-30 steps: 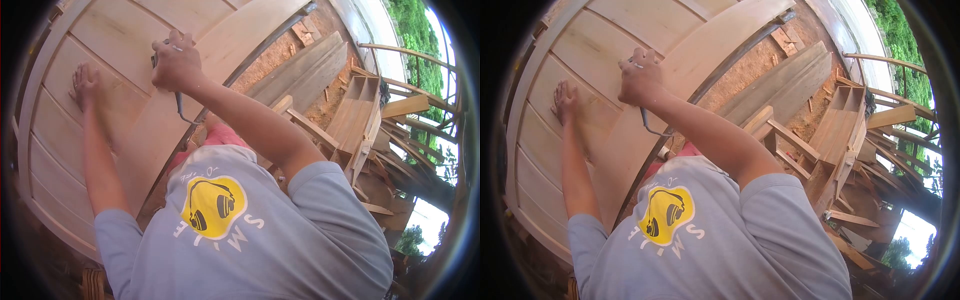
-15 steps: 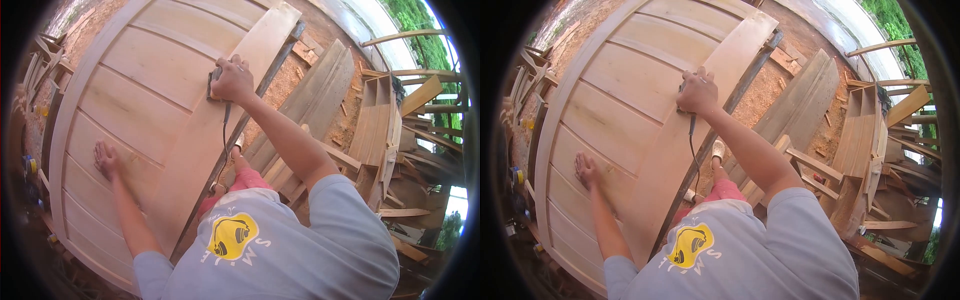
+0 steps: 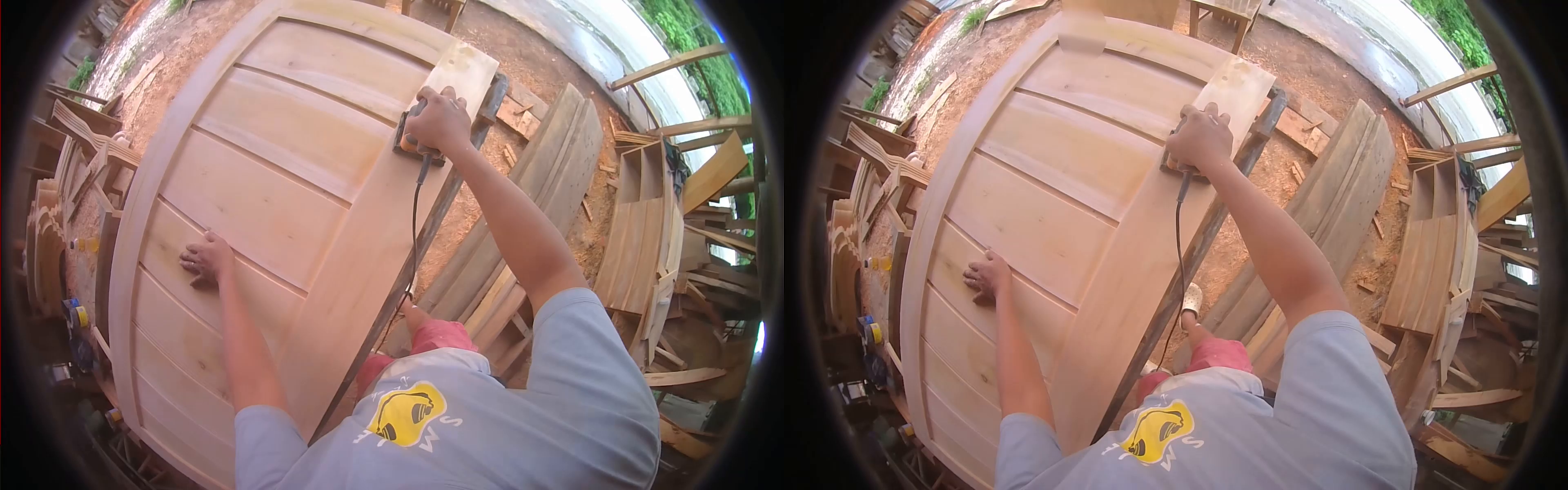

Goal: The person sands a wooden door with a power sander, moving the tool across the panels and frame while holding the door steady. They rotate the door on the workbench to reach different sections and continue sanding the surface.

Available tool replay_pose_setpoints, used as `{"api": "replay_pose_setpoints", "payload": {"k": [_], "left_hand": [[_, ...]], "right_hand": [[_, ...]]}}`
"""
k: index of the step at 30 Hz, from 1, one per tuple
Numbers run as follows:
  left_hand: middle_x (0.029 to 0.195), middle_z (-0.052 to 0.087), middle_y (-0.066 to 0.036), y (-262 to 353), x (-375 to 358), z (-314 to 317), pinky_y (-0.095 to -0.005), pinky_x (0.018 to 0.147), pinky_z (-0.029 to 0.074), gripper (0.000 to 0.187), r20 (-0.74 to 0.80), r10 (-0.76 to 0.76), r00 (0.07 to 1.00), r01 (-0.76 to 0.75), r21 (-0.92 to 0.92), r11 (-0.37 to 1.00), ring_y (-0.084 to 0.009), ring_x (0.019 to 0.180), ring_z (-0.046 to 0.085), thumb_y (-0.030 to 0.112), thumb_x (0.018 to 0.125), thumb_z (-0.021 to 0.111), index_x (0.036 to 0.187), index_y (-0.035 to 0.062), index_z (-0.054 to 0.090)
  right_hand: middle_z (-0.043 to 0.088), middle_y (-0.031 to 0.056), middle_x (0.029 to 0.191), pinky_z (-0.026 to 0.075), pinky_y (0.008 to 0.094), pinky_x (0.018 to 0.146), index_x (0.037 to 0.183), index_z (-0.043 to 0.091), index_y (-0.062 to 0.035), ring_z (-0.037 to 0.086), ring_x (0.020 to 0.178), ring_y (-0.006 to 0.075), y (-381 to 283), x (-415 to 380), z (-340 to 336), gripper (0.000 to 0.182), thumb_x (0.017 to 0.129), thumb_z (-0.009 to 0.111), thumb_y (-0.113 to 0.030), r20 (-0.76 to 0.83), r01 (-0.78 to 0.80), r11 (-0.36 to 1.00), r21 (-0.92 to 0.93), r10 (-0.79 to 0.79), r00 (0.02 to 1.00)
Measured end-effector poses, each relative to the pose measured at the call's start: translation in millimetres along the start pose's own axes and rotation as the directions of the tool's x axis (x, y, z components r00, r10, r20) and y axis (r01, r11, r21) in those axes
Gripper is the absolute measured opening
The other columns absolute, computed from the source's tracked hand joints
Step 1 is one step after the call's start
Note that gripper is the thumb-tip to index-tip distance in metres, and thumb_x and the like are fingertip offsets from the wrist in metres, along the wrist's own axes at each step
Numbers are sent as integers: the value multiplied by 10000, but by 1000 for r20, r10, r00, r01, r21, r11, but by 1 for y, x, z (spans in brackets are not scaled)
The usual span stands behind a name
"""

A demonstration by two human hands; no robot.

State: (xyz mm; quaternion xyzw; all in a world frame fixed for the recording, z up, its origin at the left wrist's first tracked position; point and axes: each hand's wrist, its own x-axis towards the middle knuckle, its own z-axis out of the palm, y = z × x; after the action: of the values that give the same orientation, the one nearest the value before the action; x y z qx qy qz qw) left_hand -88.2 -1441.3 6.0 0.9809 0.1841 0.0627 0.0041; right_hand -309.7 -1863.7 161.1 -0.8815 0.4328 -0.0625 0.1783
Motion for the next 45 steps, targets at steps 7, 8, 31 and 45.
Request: {"api": "replay_pose_setpoints", "payload": {"k": [7, 8, 31, 45], "left_hand": [[1625, 347, -188, -3, -8, -12, -727, 1148, 225, 732, -18, 1, 1000, -3, -94, 996, -323, 1540, 262, 520, 953, 531, 1481, 18, 457], [1615, 373, -165, -9, -4, 4, -716, 1137, 258, 711, -98, 6, 995, -12, -64, 998, -299, 1535, 280, 501, 944, 544, 1469, 26, 475], [1599, 402, -156, -24, 6, 20, -680, 1145, 277, 650, -122, 23, 992, -26, -17, 1000, -296, 1523, 309, 502, 971, 551, 1447, 62, 502], [1589, 425, -140, -36, 13, 27, -661, 1149, 286, 669, -122, 52, 991, -51, 11, 999, -301, 1502, 345, 523, 987, 537, 1467, 59, 497]], "right_hand": [[568, 191, 1366, 486, 450, 1059, 1327, 648, -190, 554, 1267, 423, 33, 95, -20, 564, 773, 604, -285, -25, -86, 990, -114, 83, 996], [586, 192, 1339, 491, 454, 1048, 1322, 648, -187, 588, 1231, 418, 39, 108, -22, 558, 782, 597, -317, -39, -67, 988, -142, 62, 997], [699, 99, 1306, 500, 411, 1025, 1275, 697, -266, 655, 1216, 292, 135, 317, -51, 549, 744, 685, -407, -54, -122, 970, -209, 113, 992], [708, 97, 1262, 526, 414, 986, 1248, 701, -231, 662, 1179, 273, 104, 365, -34, 545, 721, 690, -370, -72, 37, 988, -150, -48, 996]]}}
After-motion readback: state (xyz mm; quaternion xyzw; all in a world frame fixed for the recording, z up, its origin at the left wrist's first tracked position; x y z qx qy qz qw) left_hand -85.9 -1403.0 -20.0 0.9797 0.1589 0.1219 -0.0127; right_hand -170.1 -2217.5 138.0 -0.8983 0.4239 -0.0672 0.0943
